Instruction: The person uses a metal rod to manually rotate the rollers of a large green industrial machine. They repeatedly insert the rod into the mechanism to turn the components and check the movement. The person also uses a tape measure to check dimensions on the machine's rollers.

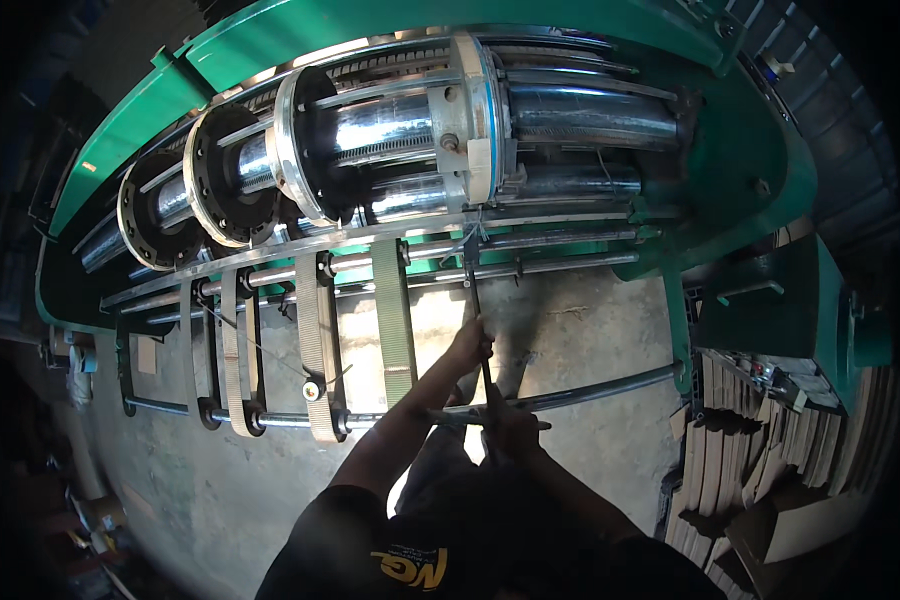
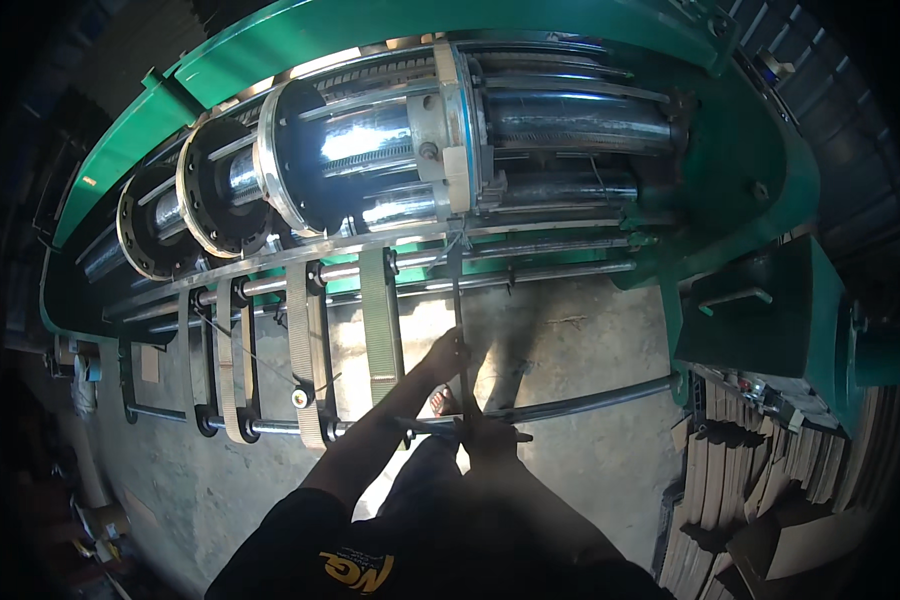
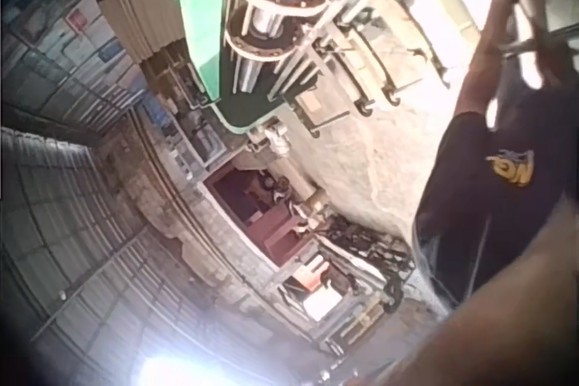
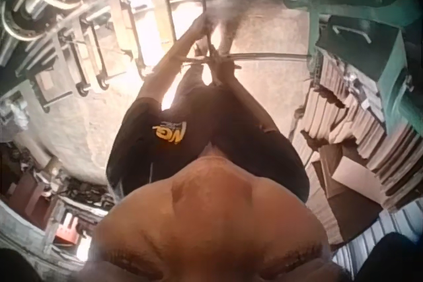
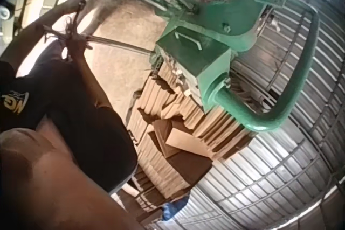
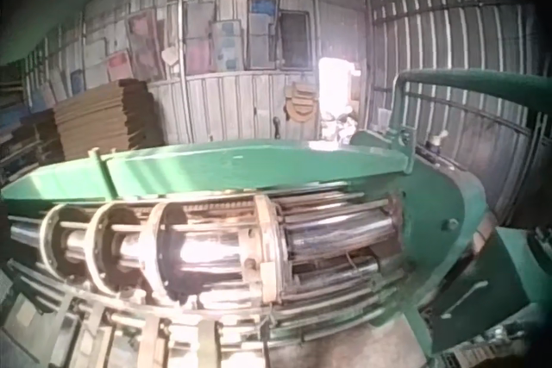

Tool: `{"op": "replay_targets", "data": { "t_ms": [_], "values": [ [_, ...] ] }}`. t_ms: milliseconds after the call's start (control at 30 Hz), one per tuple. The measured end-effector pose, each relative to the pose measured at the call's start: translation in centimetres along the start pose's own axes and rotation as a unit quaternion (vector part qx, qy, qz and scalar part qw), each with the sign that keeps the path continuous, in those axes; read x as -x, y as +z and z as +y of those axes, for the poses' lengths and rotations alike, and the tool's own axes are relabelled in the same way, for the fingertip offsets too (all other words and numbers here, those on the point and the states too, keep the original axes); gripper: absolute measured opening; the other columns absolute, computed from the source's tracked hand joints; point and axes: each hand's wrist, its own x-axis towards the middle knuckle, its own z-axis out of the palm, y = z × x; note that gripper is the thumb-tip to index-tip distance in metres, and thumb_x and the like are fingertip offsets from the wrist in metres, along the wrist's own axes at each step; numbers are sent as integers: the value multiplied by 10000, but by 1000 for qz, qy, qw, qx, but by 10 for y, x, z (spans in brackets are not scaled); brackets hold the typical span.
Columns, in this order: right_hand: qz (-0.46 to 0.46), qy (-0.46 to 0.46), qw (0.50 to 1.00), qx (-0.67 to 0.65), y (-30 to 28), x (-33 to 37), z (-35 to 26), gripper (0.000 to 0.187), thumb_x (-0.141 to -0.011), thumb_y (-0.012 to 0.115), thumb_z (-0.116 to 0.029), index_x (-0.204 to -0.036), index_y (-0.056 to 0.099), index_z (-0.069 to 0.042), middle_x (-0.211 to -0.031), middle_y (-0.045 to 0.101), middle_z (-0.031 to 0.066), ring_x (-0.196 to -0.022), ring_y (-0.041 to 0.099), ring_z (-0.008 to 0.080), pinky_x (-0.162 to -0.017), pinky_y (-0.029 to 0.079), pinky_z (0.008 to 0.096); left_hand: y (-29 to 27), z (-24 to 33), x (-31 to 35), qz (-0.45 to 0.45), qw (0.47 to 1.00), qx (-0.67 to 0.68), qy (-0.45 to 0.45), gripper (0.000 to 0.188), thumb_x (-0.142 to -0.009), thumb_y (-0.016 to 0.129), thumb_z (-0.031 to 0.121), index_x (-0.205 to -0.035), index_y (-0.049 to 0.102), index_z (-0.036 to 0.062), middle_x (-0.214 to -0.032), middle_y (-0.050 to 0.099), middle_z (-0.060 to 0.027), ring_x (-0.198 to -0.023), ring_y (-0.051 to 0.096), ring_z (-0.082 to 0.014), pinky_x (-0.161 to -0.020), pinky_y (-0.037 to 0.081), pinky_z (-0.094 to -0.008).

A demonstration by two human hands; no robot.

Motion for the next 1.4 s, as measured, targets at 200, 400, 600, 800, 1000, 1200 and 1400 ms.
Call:
{"op": "replay_targets", "data": {
  "t_ms": [200,400,600,800,1000,1200,1400],
  "values": [
    [-24,30,999,13,10,12,27,783,-931,629,-398,-1555,285,-75,-609,634,147,-474,614,340,-445,468,477,-8,-68,-34,-78,992,78,55,225,-1060,438,163,-1284,436,176,-752,485,-36,-602,468,-141,-558,432,-282],
    [-33,24,998,53,37,5,41,835,-920,649,-384,-1580,217,-112,-615,637,157,-502,630,360,-467,482,490,-20,-75,-45,-84,984,159,-9,438,-1062,483,182,-1473,339,227,-839,562,-61,-699,534,-156,-672,488,-329],
    [-72,27,995,62,39,-12,34,868,-922,619,-459,-1603,168,-165,-649,643,182,-555,651,378,-491,492,502,-35,-57,-48,-91,986,124,-62,552,-1064,505,213,-1548,252,295,-954,619,-69,-787,582,-173,-723,506,-346],
    [-62,7,998,24,31,-21,30,838,-919,613,-495,-1600,214,-215,-616,609,156,-551,639,361,-503,485,486,-46,-57,-51,-130,984,109,-61,598,-1024,527,154,-1553,255,213,-1072,572,-102,-835,601,-171,-868,561,-369],
    [-152,3,982,115,-8,-42,13,872,-849,700,-466,-1580,287,-227,-575,576,128,-511,619,318,-501,479,445,-58,-56,-53,-205,907,-303,211,467,-1000,609,184,-1448,488,134,-1495,389,-185,-1187,613,-285,-954,544,-385],
    [-189,25,975,118,-53,-61,20,764,-815,745,-395,-1499,457,-216,-595,582,96,-526,624,294,-499,476,436,-19,5,-28,-200,978,51,1,342,-970,661,229,-1283,667,90,-1619,218,-216,-1372,481,-328,-1048,495,-390],
    [-176,-26,973,147,-89,-82,12,721,-789,773,-361,-1451,525,-217,-634,617,76,-547,639,287,-508,493,429,-31,2,-29,-255,961,102,40,534,-1034,508,364,-1498,407,119,-1588,311,-202,-1402,433,-339,-1127,410,-445]
  ]
}}
